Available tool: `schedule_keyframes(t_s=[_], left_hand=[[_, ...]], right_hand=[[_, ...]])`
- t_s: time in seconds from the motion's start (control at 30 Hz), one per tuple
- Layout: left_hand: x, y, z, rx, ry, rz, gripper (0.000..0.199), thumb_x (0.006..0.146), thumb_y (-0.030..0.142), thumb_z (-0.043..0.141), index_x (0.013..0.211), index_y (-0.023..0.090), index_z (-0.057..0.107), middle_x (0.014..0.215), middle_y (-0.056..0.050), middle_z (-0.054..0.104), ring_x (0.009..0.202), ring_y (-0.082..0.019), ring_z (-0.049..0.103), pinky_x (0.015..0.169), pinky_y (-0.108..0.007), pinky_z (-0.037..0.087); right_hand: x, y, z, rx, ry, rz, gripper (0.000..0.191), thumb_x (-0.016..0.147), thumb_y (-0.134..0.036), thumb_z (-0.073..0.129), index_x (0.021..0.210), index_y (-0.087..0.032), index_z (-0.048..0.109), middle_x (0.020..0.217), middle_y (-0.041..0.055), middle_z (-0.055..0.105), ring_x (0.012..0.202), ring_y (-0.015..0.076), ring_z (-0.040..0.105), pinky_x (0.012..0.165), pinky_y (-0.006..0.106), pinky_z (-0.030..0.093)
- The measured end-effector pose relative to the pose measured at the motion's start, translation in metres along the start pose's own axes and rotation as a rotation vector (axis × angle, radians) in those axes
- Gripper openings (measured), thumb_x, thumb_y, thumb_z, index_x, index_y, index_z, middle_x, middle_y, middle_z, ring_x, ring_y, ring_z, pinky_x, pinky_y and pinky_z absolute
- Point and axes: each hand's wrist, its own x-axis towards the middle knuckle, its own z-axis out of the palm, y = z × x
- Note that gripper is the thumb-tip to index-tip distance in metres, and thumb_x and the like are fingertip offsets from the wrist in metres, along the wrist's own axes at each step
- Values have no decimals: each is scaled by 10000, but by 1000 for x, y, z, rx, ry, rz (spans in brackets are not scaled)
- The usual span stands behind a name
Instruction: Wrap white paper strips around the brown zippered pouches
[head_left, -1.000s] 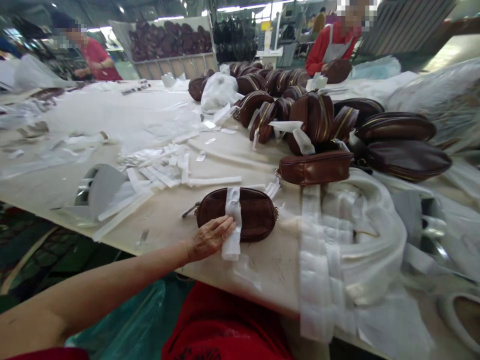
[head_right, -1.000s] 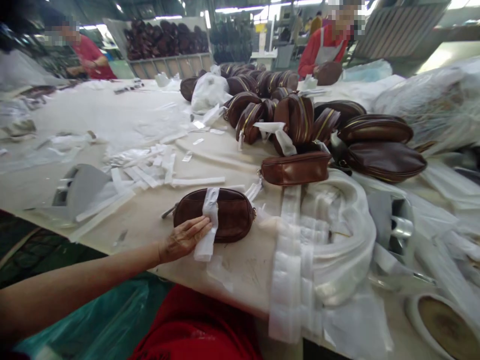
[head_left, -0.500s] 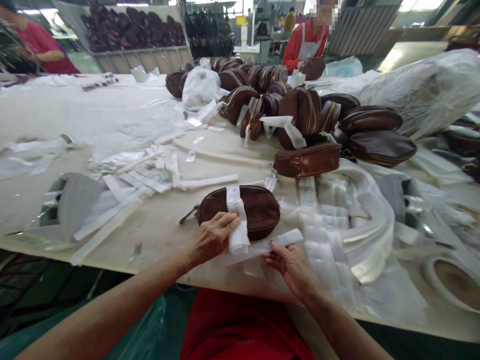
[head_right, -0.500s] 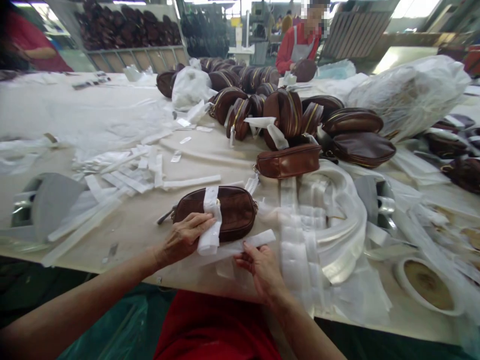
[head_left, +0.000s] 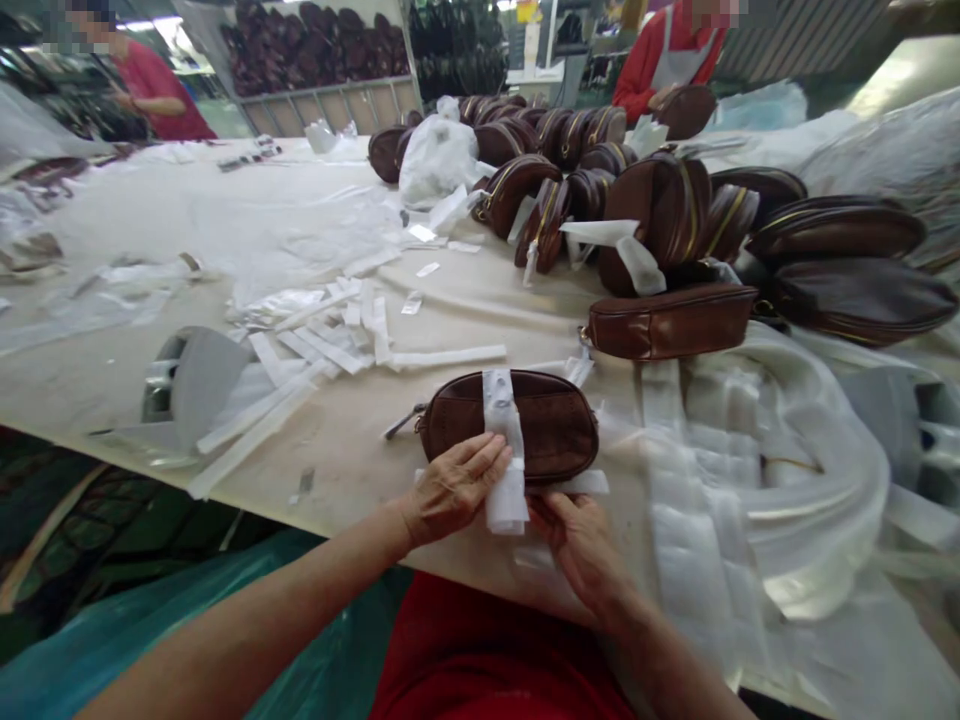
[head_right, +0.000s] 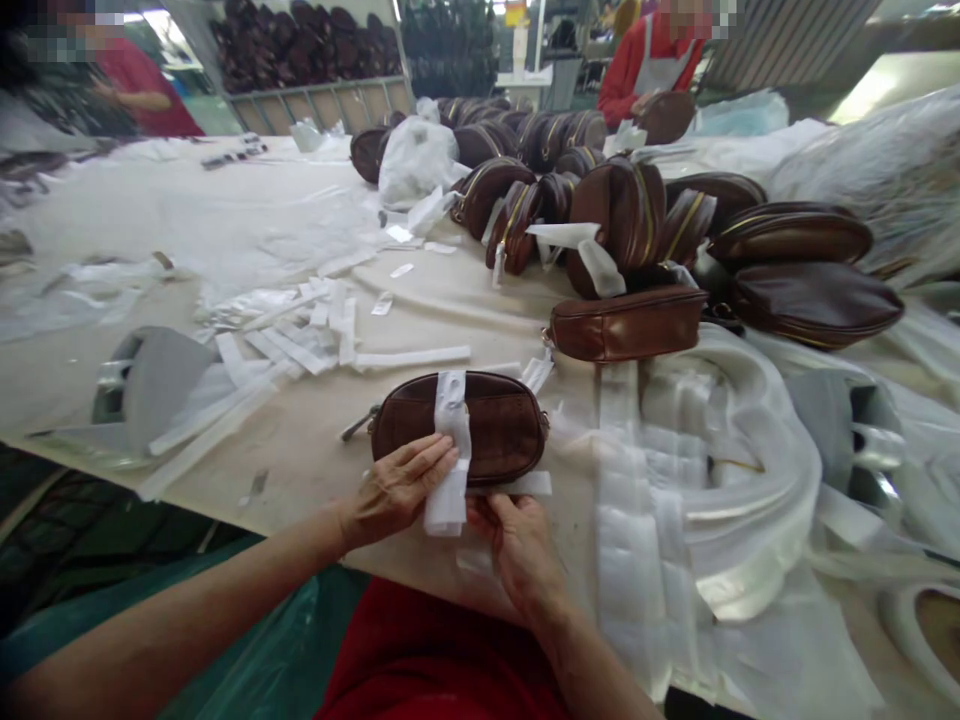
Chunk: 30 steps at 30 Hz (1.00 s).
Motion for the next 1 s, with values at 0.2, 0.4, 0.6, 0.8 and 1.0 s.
schedule_keyframes(t_s=[0.2, 0.4, 0.6, 0.8, 1.0], left_hand=[[-4, 8, 4, 80, 21, -11, 319, 921, 77, 362, 1202, 2, 493, 1177, -182, 582, 1176, -256, 518, 976, -385, 507], [-9, 11, 15, 16, 23, -78, 352, 905, 133, 456, 1231, -1, 462, 1192, -193, 573, 1200, -261, 500, 992, -390, 490], [-5, 5, 1, -216, -51, -122, 440, 865, 216, 501, 1239, -10, 448, 1248, -212, 527, 1219, -285, 460, 1019, -414, 461], [-3, 2, 2, -188, 4, -96, 361, 916, 257, 462, 1178, 10, 500, 1190, -179, 572, 1137, -267, 526, 972, -378, 501], [-7, 11, 13, -82, 19, -122, 303, 934, 167, 401, 1191, 36, 495, 1198, -143, 583, 1174, -236, 520, 997, -351, 489]], right_hand=[[-24, -27, -17, -970, -155, -887, 177, 843, -326, 573, 840, -176, 667, 725, 44, 683, 649, 157, 636, 619, 270, 522], [14, -35, 4, -1461, -356, -1409, 348, 865, -366, 570, 1153, -172, 577, 1117, 110, 653, 1038, 236, 589, 889, 380, 448], [28, -27, -4, -1557, -323, -1515, 311, 879, -310, 555, 1146, -151, 563, 1081, 117, 658, 1018, 238, 586, 881, 372, 420], [36, -26, -4, -1585, -315, -1609, 318, 865, -272, 586, 1155, -142, 565, 1053, 125, 665, 986, 236, 594, 877, 383, 436], [22, -37, -34, -1494, -544, -1524, 401, 842, -57, 513, 1237, -126, 519, 1121, 136, 636, 1115, 231, 545, 923, 394, 452]])
